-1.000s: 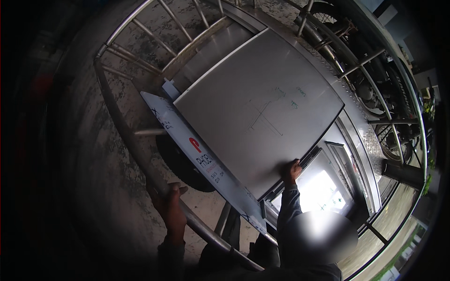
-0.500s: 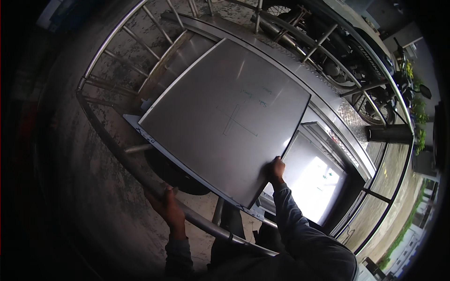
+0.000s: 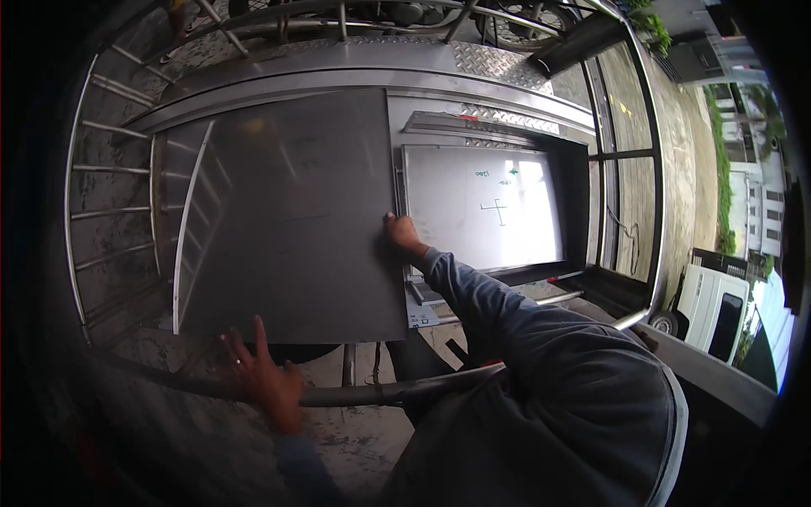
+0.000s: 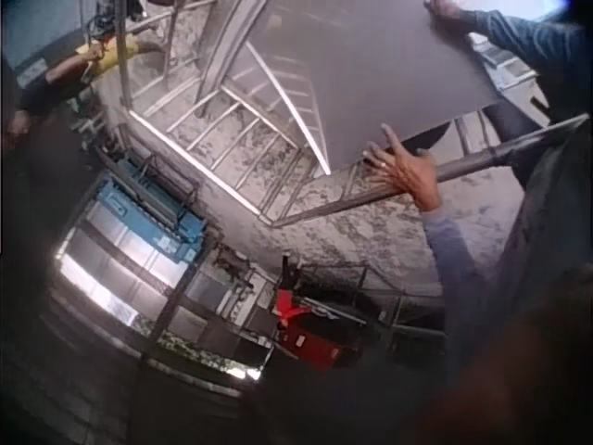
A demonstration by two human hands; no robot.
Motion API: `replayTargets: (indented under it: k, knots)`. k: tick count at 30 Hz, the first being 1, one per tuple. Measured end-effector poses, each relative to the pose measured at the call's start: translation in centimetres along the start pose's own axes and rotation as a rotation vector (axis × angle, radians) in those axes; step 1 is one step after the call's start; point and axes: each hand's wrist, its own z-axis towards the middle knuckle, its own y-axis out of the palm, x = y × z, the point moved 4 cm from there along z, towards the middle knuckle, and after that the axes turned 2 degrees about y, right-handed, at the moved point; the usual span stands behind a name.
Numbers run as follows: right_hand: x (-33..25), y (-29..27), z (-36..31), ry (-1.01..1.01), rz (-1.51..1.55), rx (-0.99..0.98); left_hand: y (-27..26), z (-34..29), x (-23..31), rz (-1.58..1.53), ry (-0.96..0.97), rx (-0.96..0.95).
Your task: Load fabricated metal plates and components onto a cart for transport.
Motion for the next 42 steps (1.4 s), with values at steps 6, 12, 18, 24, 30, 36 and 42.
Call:
replayTargets:
  k: [6, 12, 18, 24, 30, 36, 42]
  knots:
    - [-2.3, -2.9, -3.5, 0.058, 0.159, -0.133, 4.8, 4.0, -0.1, 0.126, 0.314, -0.327]
    - [-4.7, -5.0, -7.4, 0.024, 0.227, -0.147, 2.8, 3.9, -2.1, -0.003, 0.580, -0.024]
    - [-8.6, -10.2, -14.5, 0.041, 0.517, -0.245, -7.3, 6.0, -2.0, -0.287, 0.768, 0.410]
    - [-8.0, -15.7, -19.9, 0.168, 0.803, -0.351, -14.5, 1.2, 1.2, -0.291, 0.916, 0.527]
    - [0.1, -23.3, -19.0, 0.084, 0.571, -0.364, -18.5, -7.9, 8.0, -0.302, 0.986, 0.535]
    - [11.0, -39.5, -19.8, 0.066, 0.476, -0.305, -19.9, -18.6, 21.5, -0.416, 1.036, 0.446]
    - [20.2, -57.8, -15.4, 0.004, 0.038, -0.090, -17.2, -27.9, 36.8, -0.536, 1.117, 0.312]
